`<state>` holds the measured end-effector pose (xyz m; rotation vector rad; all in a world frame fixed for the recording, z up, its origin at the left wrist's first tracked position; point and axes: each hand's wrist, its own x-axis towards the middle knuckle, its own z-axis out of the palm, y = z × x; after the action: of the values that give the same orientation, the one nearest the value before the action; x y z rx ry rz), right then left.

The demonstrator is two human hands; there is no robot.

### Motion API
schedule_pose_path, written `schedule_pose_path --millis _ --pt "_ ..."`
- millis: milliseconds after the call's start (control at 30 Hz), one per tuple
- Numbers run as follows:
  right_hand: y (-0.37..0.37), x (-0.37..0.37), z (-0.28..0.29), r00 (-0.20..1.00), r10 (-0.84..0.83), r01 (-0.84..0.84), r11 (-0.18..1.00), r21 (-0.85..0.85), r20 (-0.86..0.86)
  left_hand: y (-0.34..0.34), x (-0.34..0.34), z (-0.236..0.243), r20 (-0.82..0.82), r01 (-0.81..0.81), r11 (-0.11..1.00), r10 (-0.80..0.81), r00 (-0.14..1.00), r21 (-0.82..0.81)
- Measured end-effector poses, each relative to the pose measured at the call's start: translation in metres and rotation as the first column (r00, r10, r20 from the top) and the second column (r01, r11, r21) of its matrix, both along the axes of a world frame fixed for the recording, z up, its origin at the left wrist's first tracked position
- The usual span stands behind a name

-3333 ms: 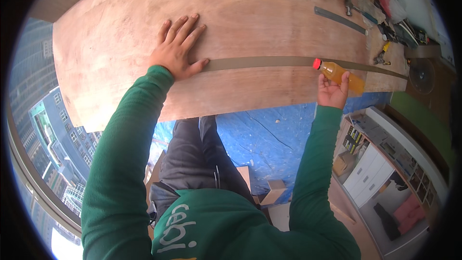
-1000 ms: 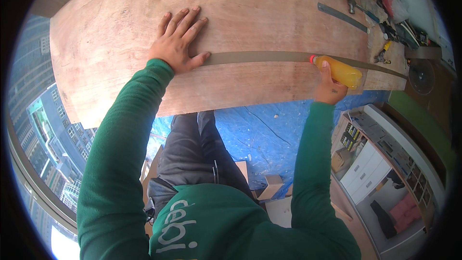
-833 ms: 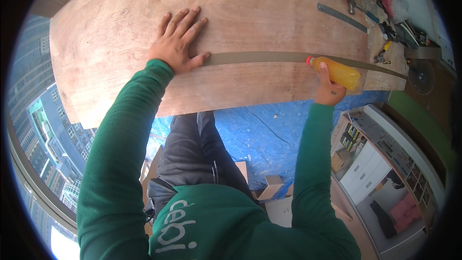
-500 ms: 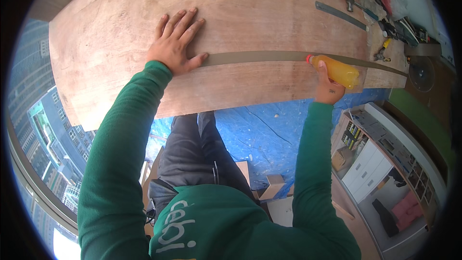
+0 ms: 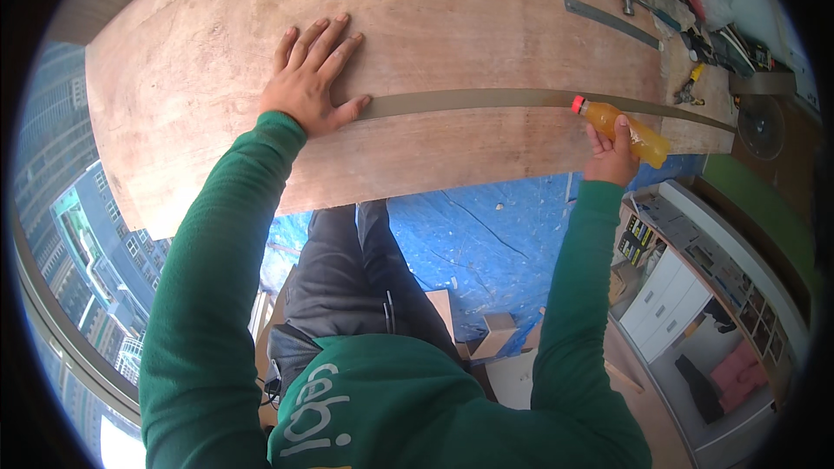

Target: The person applies a yellow liquid from a plastic bottle along a strip of material on a large wooden board. They move the bottle steadily along the strip, then briefly lift and reposition the strip before continuing to apply the liquid.

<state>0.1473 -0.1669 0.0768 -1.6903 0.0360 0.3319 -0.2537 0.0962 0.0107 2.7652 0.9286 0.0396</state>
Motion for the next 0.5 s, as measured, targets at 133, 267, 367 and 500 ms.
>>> schedule_pose_path --millis 133,267,367,500 --pt "-0.01 0.014 -0.007 0.995 -0.003 0.01 0.997 0.077 -0.101 0.0 0.001 0.001 0.002 0.001 1.0 -0.001 1.0 -0.001" --pt "-0.01 0.019 -0.01 0.99 0.014 -0.007 0.999 0.052 -0.138 0.0 0.002 0.002 -0.012 -0.001 1.0 0.001 1.0 0.0" --pt "-0.008 0.015 -0.01 0.994 0.018 -0.012 0.999 0.05 -0.111 0.0 0.001 0.001 -0.007 0.0 1.0 0.0 1.0 -0.001" --pt "0.003 0.002 -0.009 0.998 0.048 -0.048 0.999 0.003 0.05 0.0 0.001 0.003 -0.016 -0.001 1.0 0.001 1.0 -0.009"
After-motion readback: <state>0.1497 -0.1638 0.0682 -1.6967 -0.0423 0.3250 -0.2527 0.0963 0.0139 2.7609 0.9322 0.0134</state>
